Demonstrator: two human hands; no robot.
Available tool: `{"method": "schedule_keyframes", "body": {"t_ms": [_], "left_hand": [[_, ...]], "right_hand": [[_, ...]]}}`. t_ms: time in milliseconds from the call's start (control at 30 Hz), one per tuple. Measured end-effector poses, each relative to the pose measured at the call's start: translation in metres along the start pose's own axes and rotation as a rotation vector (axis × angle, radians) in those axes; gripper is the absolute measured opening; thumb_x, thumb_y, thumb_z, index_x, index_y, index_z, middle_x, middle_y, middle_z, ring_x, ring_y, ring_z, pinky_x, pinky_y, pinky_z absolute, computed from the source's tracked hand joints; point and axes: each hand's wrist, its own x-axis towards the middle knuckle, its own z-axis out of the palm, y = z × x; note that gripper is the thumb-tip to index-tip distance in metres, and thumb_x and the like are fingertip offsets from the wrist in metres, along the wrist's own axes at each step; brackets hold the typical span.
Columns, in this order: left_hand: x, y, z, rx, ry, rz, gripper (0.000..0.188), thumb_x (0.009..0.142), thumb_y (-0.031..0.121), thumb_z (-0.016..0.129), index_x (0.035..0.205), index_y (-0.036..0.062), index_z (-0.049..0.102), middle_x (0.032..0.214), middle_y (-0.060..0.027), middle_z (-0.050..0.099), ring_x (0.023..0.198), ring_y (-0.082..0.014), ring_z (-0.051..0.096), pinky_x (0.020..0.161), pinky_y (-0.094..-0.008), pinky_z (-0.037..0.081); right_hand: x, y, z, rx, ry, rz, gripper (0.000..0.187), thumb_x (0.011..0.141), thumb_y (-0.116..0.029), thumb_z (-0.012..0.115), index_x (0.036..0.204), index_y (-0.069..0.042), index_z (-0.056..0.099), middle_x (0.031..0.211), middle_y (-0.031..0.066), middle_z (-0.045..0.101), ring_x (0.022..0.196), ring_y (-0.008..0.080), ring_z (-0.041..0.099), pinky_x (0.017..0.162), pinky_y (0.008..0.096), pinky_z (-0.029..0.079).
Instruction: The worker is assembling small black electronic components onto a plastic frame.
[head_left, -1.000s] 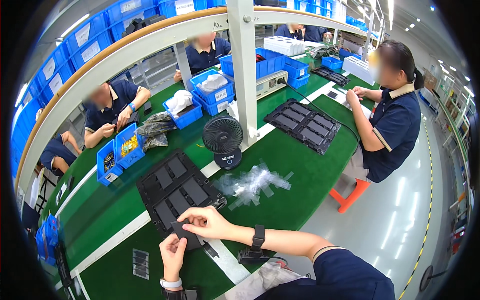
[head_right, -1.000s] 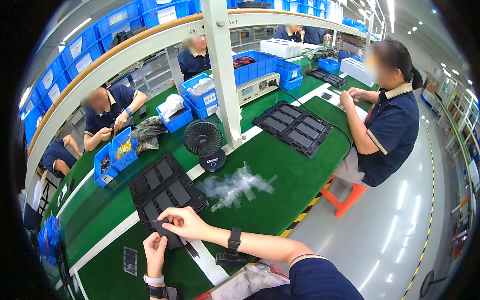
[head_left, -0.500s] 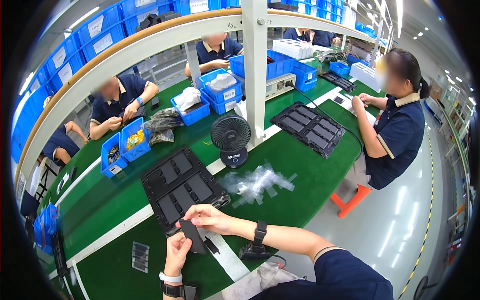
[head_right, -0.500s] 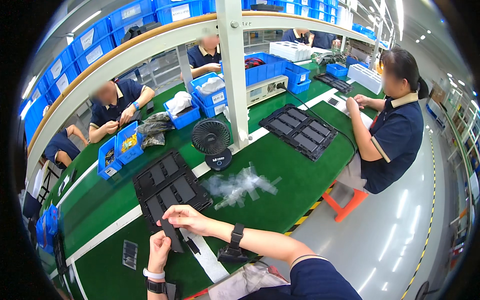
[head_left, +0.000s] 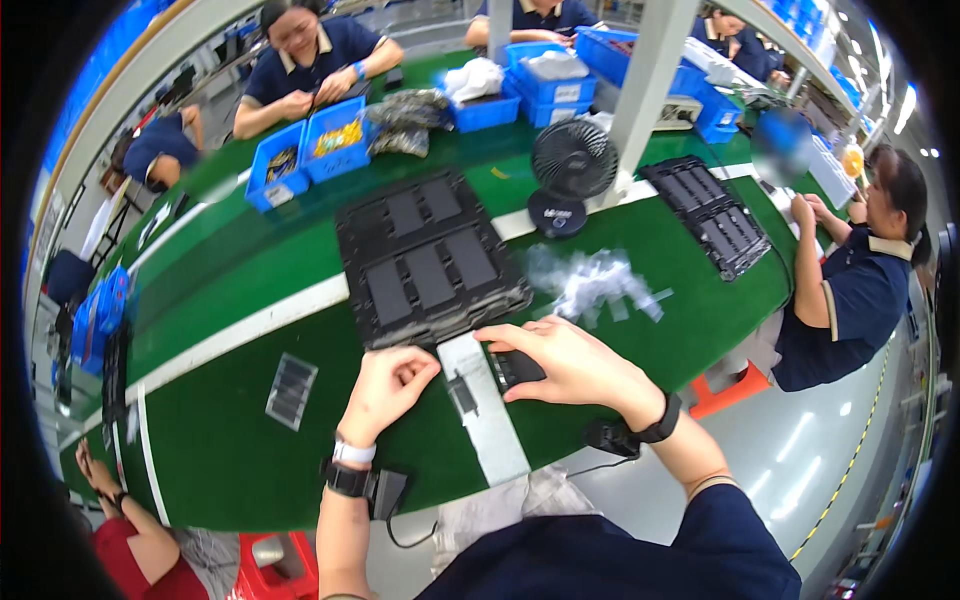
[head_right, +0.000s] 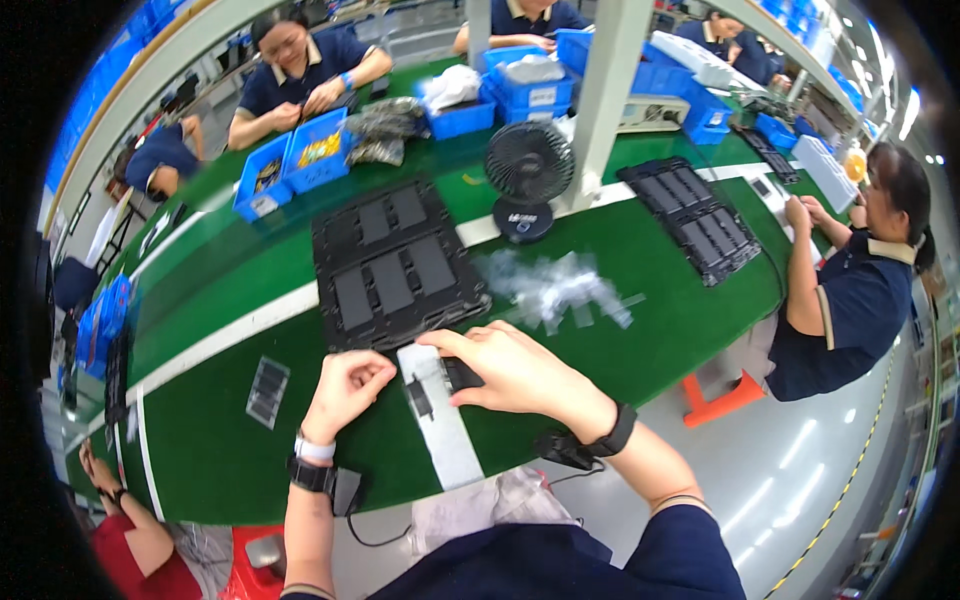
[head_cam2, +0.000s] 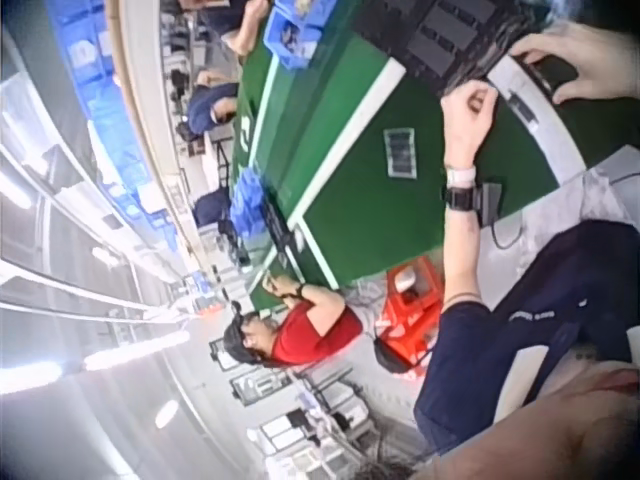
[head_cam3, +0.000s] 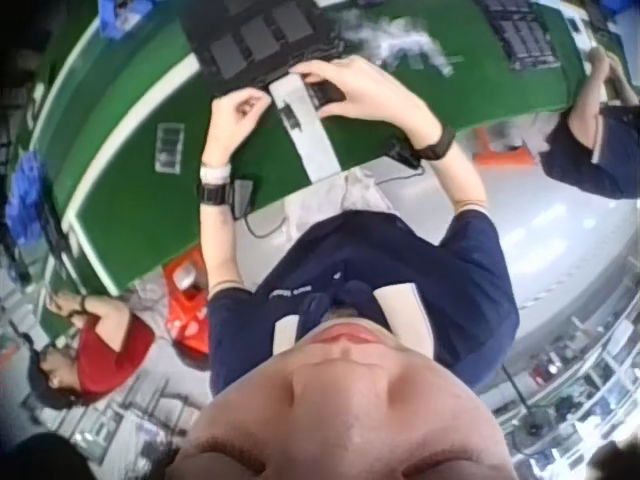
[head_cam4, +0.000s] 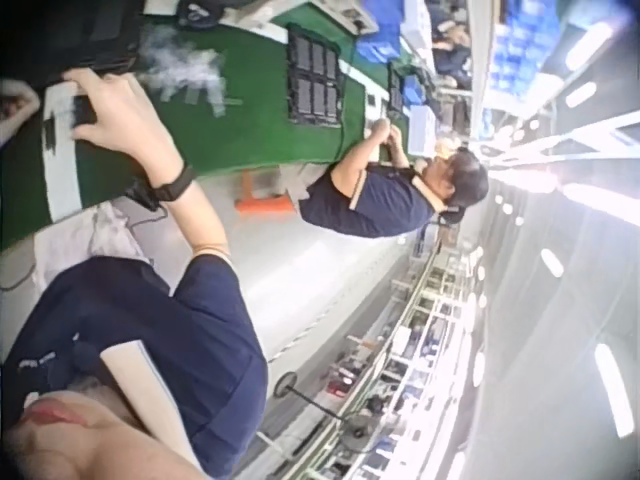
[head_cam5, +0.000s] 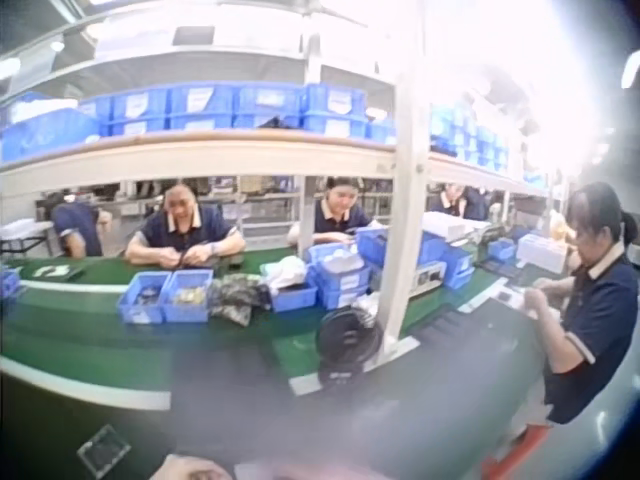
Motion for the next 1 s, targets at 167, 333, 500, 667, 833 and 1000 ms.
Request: {"method": "schedule_keyframes", "body": {"t_ms": [167,333,500,667,833,1000], "left_hand": [[-0.006,0.005,0.002,0.012,-0.064,0.025,0.01,0.074,0.008,0.069,0.08,0.0008,0.066,0.06,-0.0028,0.057,0.047,-0.0052,0.049,0.045,-0.0206,0.039],[-0.006,0.005,0.002,0.059,-0.068,0.027,0.015,0.071,0.012,0.071,0.082,0.0029,0.067,0.063,-0.0029,0.059,0.046,-0.0077,0.049,0.045,-0.0219,0.039],[-0.007,0.01,0.008,0.144,-0.097,0.076,0.018,0.066,0.011,0.076,0.081,0.0055,0.068,0.063,-0.0019,0.059,0.044,-0.0068,0.045,0.043,-0.0209,0.037],[-0.01,0.013,0.016,0.133,-0.138,0.16,0.021,0.065,0.014,0.077,0.084,0.01,0.067,0.063,0.0,0.058,0.045,-0.0081,0.044,0.043,-0.0221,0.037],[-0.011,0.015,0.019,0.14,-0.154,0.114,0.021,0.066,0.019,0.077,0.083,0.011,0.067,0.062,0.0012,0.058,0.045,-0.009,0.044,0.043,-0.0231,0.037],[-0.011,0.017,0.019,0.17,-0.165,0.079,0.021,0.066,0.022,0.076,0.082,0.012,0.066,0.063,0.0022,0.058,0.045,-0.0097,0.044,0.043,-0.0239,0.036]], "right_hand": [[-0.022,0.011,0.03,-0.237,0.063,-0.076,0.051,0.067,-0.02,0.074,0.113,-0.011,0.055,0.1,0.0079,0.062,0.101,0.0236,0.056,0.092,0.0379,0.036],[-0.034,0.028,0.027,-0.149,0.069,-0.035,0.038,0.067,-0.016,0.074,0.103,-0.011,0.066,0.117,0.0068,0.059,0.111,0.0271,0.051,0.1,0.0423,0.036],[-0.038,0.029,0.037,-0.163,0.102,-0.072,0.033,0.067,-0.013,0.073,0.1,-0.012,0.067,0.117,0.0048,0.058,0.11,0.0267,0.05,0.097,0.0423,0.037],[-0.036,0.022,0.054,-0.163,0.186,-0.131,0.034,0.066,-0.011,0.073,0.1,-0.012,0.068,0.117,0.0056,0.056,0.103,0.0293,0.049,0.088,0.0394,0.043],[-0.037,0.02,0.054,-0.183,0.162,-0.15,0.036,0.064,-0.01,0.073,0.099,-0.011,0.068,0.117,0.006,0.056,0.101,0.0288,0.049,0.085,0.0398,0.042],[-0.037,0.019,0.054,-0.195,0.136,-0.201,0.038,0.061,-0.01,0.074,0.099,-0.011,0.068,0.116,0.0062,0.055,0.1,0.0286,0.05,0.084,0.0408,0.042]]}}
